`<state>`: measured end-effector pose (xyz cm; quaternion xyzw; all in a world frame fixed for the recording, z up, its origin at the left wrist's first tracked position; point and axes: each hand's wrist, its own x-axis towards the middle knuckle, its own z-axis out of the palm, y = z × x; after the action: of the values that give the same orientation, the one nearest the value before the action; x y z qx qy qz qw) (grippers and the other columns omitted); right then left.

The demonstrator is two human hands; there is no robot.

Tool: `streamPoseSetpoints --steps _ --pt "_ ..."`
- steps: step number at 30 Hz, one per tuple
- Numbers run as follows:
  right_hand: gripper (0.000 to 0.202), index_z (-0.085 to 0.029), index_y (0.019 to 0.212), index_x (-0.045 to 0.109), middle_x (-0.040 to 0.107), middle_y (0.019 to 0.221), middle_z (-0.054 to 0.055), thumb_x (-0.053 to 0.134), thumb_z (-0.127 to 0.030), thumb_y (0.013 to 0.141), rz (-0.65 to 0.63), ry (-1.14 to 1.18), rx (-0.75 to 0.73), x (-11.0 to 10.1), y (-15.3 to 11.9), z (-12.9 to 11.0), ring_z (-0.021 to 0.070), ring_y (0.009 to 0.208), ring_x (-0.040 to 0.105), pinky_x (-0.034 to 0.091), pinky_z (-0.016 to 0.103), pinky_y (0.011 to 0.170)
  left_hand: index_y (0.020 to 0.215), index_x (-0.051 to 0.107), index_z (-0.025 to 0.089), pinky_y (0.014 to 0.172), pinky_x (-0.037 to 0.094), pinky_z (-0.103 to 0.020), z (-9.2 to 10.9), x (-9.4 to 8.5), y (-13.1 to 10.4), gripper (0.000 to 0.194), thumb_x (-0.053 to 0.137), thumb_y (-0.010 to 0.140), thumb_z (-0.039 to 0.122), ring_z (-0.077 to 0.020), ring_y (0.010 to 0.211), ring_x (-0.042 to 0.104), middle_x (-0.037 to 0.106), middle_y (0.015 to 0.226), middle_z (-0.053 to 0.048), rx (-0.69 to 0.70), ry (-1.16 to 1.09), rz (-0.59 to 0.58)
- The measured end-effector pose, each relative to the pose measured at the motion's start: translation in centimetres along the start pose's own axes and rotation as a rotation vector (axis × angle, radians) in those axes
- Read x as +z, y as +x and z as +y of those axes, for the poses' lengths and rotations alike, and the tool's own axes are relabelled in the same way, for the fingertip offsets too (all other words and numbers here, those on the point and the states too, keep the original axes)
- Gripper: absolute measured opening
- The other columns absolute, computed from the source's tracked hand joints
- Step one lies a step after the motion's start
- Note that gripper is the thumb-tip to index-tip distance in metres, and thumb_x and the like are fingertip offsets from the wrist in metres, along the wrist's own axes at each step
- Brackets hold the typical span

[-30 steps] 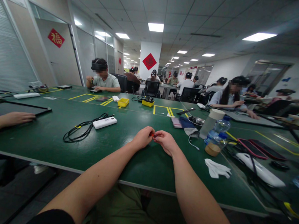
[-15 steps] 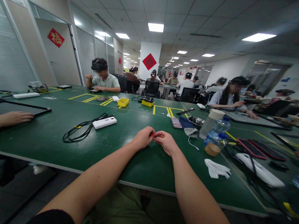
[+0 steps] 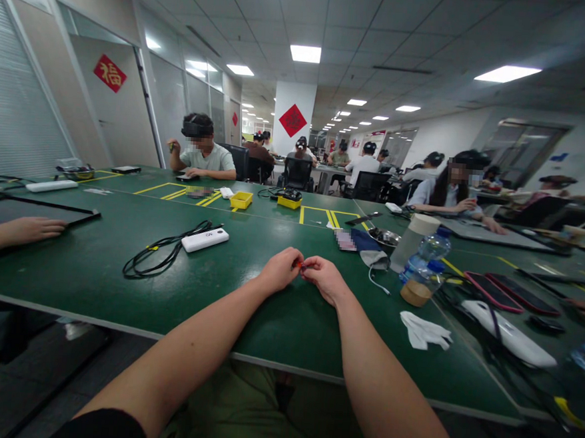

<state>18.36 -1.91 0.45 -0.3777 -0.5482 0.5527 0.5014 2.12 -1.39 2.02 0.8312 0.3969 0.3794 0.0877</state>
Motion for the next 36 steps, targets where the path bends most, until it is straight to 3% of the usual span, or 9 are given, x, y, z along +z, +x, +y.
streamPoseSetpoints --steps 21,31,36 --pt "0.029 -0.017 0.081 0.061 0.065 0.073 0.000 0.072 -0.018 0.055 0.057 -0.049 -0.004 -0.03 0.15 -0.13 0.0114 0.062 0.058 0.046 0.025 0.061 0.084 0.056 0.019 0.068 0.042 -0.024 -0.09 0.10 -0.02 0.012 0.054 0.075 0.012 -0.0128 0.074 0.052 0.056 0.083 -0.001 -0.001 0.010 0.007" --pt "0.029 -0.018 0.083 0.061 0.065 0.073 -0.001 0.071 -0.017 0.055 0.025 -0.083 -0.011 0.17 -0.02 -0.20 0.0104 0.059 0.056 0.045 0.025 0.059 0.083 0.056 0.019 0.068 0.043 -0.024 -0.22 0.09 -0.08 0.012 0.056 0.074 0.012 -0.0127 0.074 0.053 0.058 0.082 -0.001 0.019 -0.009 0.014" --pt "0.026 -0.018 0.082 0.059 0.065 0.070 0.000 0.070 -0.017 0.057 0.059 -0.049 0.031 0.11 0.14 -0.28 0.0125 0.061 0.060 0.045 0.025 0.058 0.087 0.057 0.020 0.065 0.043 -0.023 -0.01 -0.10 -0.08 0.011 0.058 0.076 0.018 -0.0126 0.071 0.055 0.061 0.080 0.000 -0.038 -0.030 -0.021"
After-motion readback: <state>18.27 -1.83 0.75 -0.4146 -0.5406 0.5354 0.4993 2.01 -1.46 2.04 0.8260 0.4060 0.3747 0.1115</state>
